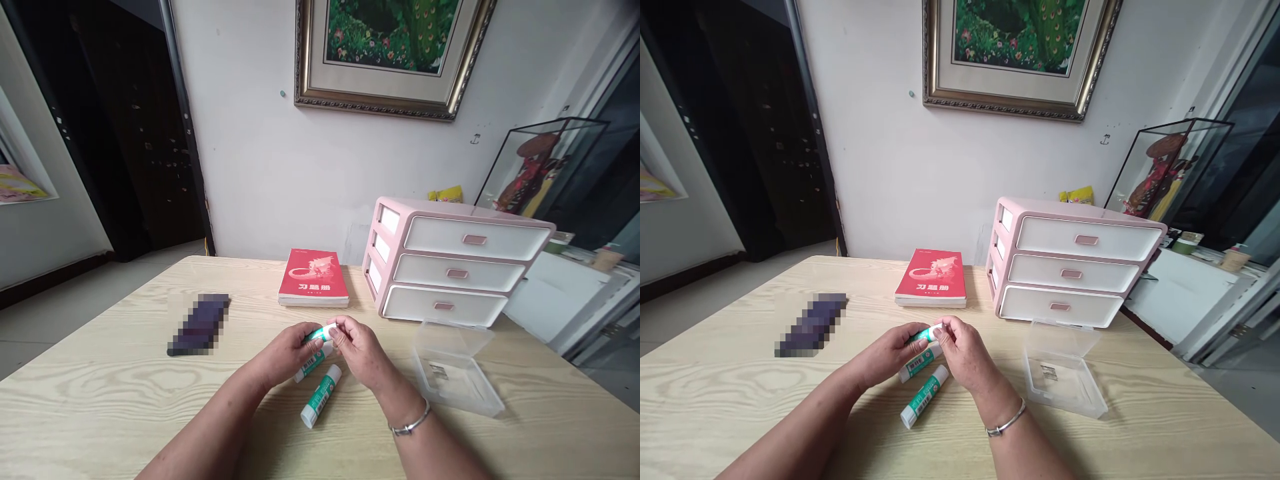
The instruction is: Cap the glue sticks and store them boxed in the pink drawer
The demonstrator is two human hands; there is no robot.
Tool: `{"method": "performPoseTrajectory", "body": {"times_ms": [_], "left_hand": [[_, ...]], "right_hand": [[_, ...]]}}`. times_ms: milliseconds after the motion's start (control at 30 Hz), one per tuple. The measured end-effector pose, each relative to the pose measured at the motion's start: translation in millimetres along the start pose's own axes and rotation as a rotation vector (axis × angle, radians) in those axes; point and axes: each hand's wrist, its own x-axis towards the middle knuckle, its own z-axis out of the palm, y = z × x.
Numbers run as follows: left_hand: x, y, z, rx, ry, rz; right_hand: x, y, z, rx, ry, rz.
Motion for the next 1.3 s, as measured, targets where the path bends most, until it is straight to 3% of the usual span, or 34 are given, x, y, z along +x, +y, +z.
{"method": "performPoseTrajectory", "body": {"times_ms": [100, 167, 400, 633, 767, 900, 1133, 1200, 1300], "left_hand": [[3, -2, 9.6, 0.192, 0.112, 0.023], [3, -3, 11.8, 0.217, 0.123, 0.035], [0, 0, -4.8, -0.119, -0.082, -0.005], [2, -1, 9.5, 0.247, 0.149, 0.046], [3, -4, 6.8, 0.157, 0.101, 0.045], [1, -3, -0.3, 0.044, 0.044, 0.036], [2, -6, 10.7, 0.352, 0.201, 0.076], [2, -7, 12.5, 0.340, 0.201, 0.074], [2, -6, 12.2, 0.132, 0.157, 0.048]], "right_hand": [[4, 5, 4, 0.020, 0.052, 0.135], [4, 6, 5, 0.028, 0.062, 0.179], [-1, 1, 0, 0.022, -0.052, 0.005], [5, 2, 3, 0.079, -0.003, 0.178], [4, 5, 5, 0.121, 0.016, 0.162], [3, 6, 3, 0.185, -0.046, 0.097], [6, 3, 4, 0.171, 0.005, 0.237], [7, 7, 6, 0.142, 0.030, 0.235], [7, 12, 11, 0.159, 0.050, 0.178]]}}
